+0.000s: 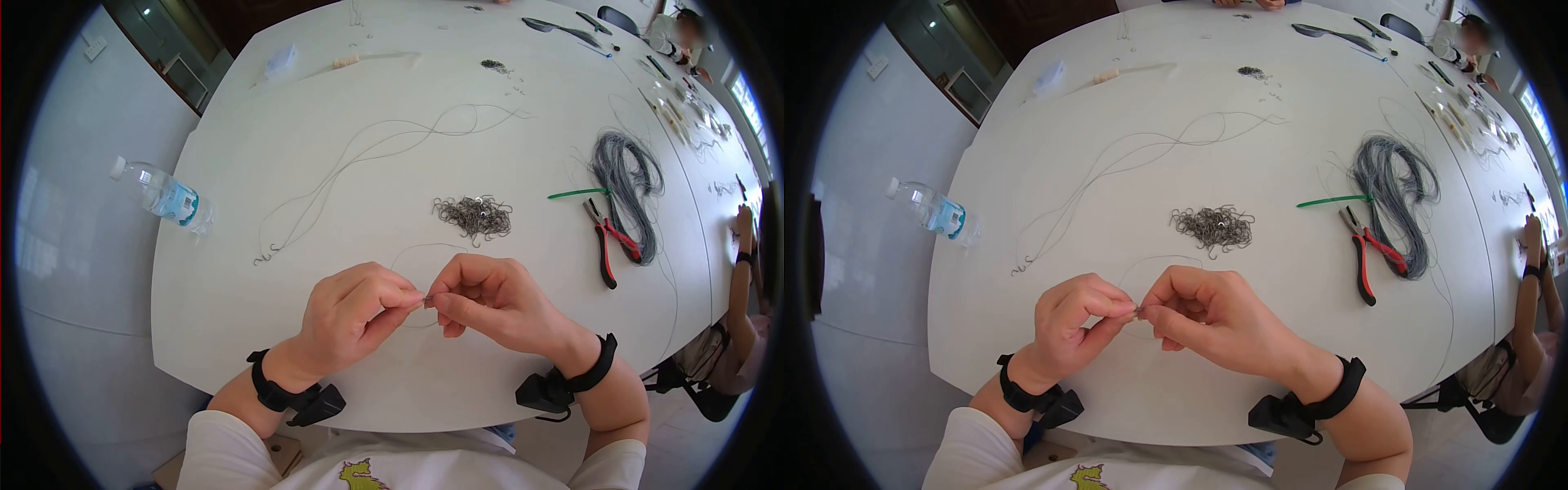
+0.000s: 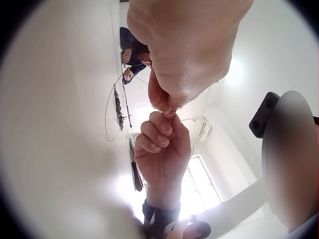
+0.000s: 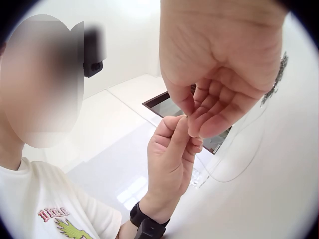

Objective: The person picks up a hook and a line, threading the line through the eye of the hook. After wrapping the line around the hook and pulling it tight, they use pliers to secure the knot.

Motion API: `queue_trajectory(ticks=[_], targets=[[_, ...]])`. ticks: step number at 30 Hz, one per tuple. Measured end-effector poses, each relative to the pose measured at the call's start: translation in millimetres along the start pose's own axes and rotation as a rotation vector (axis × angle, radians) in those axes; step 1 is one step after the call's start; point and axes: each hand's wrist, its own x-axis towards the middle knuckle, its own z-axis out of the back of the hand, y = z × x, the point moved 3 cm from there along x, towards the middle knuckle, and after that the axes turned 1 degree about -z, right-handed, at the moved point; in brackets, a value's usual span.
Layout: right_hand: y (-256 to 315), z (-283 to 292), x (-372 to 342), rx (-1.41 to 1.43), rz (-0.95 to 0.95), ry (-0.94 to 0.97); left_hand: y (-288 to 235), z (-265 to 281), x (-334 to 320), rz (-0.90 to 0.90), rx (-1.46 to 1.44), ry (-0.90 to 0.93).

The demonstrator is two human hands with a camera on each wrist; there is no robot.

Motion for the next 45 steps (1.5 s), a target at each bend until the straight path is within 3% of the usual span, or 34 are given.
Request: queue_trajectory(ticks=[17, 45], targets=[[3.9, 3.4, -0.1, -0.360, 0.160, -0.088, 1.3, -1.3, 0.0, 0.033, -0.022, 0.003], [0.6, 2.4, 1.0, -0.284, 0.109, -0.101, 2.8, -2.4, -0.9, 0.080, -0.023, 0.049]])
